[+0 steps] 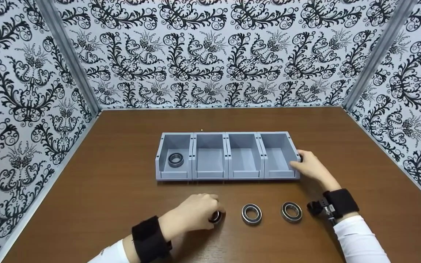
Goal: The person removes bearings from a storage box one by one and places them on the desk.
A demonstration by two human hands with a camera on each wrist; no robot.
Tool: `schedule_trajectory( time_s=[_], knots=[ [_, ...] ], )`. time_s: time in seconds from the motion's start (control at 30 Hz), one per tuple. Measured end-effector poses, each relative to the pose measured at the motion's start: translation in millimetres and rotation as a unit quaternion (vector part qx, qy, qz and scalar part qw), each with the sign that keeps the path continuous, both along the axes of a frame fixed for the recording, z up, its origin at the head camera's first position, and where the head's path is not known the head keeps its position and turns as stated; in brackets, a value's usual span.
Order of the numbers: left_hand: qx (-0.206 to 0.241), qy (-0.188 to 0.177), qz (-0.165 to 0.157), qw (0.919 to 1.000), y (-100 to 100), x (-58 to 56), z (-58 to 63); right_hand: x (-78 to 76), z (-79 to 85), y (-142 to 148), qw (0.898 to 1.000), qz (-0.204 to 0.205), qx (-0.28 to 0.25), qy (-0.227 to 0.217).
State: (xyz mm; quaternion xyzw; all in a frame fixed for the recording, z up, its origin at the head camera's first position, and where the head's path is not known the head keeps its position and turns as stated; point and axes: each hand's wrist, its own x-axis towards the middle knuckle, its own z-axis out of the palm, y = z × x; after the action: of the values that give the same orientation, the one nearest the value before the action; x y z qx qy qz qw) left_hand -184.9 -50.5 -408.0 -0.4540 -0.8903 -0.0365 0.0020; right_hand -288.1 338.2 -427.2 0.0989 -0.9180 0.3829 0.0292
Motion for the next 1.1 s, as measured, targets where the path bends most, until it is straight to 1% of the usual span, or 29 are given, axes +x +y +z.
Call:
schedule_trajectory(
  time_s=[0.23,0.5,0.67,0.9,1.1],
  knots=[
    [0.016,-0.017,0.000,0.9997,-3,-0.6,-0.1,0.5,-0.5,0,1.000,-0.002,-0.002,0.000],
    [0.020,-0.022,0.006,0.9995,-5,-0.9,0.2,-0.4,-1.1,1,1.000,-0.004,0.005,0.001],
    [0.038,-0.015,0.007,0.9992,-9,-0.2,3.5,-0.5,-0.3,1,1.000,-0.006,0.006,-0.002],
    [0.061,0.005,0.004,0.9981,-16,0.5,7.3,-1.1,-0.6,2,1.000,0.010,0.003,0.008],
    [0.075,-0.003,0.018,0.9970,-21,-0.6,11.6,-0.2,-1.3,2,1.000,0.006,0.005,0.012]
  ],
)
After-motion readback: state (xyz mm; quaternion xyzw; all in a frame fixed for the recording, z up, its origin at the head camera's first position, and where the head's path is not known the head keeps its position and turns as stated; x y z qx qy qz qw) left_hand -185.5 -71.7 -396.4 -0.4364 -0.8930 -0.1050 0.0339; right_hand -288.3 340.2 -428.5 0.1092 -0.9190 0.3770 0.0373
